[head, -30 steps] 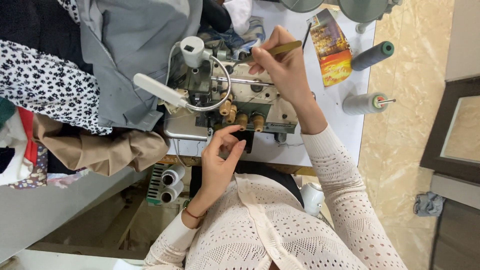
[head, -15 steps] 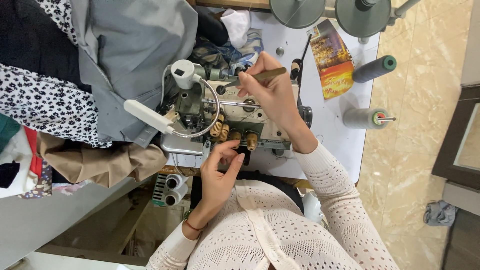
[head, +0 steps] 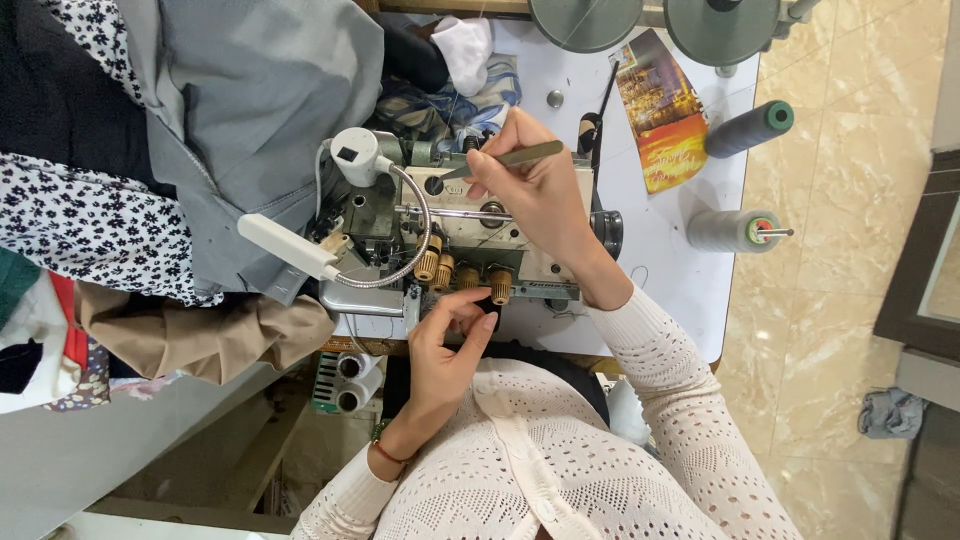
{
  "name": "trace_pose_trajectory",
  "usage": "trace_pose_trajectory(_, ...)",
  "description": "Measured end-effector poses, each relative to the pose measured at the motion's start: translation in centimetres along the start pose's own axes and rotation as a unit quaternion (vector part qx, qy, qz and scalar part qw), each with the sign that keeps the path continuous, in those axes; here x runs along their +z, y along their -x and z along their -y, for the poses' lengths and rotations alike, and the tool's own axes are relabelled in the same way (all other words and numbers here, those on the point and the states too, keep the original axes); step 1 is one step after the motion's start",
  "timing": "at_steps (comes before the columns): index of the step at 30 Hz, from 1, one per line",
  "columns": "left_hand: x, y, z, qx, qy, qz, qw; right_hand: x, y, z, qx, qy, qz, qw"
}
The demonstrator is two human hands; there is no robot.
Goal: The person threads and adjusts components on an industrial sewing machine using a pair of tweezers.
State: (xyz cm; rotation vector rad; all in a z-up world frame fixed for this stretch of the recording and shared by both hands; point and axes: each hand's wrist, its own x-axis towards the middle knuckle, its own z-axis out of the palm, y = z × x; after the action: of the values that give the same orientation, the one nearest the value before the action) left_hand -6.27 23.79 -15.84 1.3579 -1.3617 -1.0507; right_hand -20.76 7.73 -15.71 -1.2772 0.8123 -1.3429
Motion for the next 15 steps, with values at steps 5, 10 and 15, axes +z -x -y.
trace_pose_trajectory(5,-0.04,0.09,-0.13,0.011,0.000,0.006,1.000,0.18,0.06,0.41,-0.009,0.017,-0.009,1.000)
trace_pose_trajectory(10,-0.02,0.06,-0.06,0.013,-0.003,0.007,1.000,-0.03,0.14,0.00,-0.015,0.018,-0.002,1.000)
trace_pose_trajectory(15,0.13,0.00,-0.04,0.019,-0.003,0.004,1.000,0.05,0.12,0.20,-0.008,0.007,0.003,1.000)
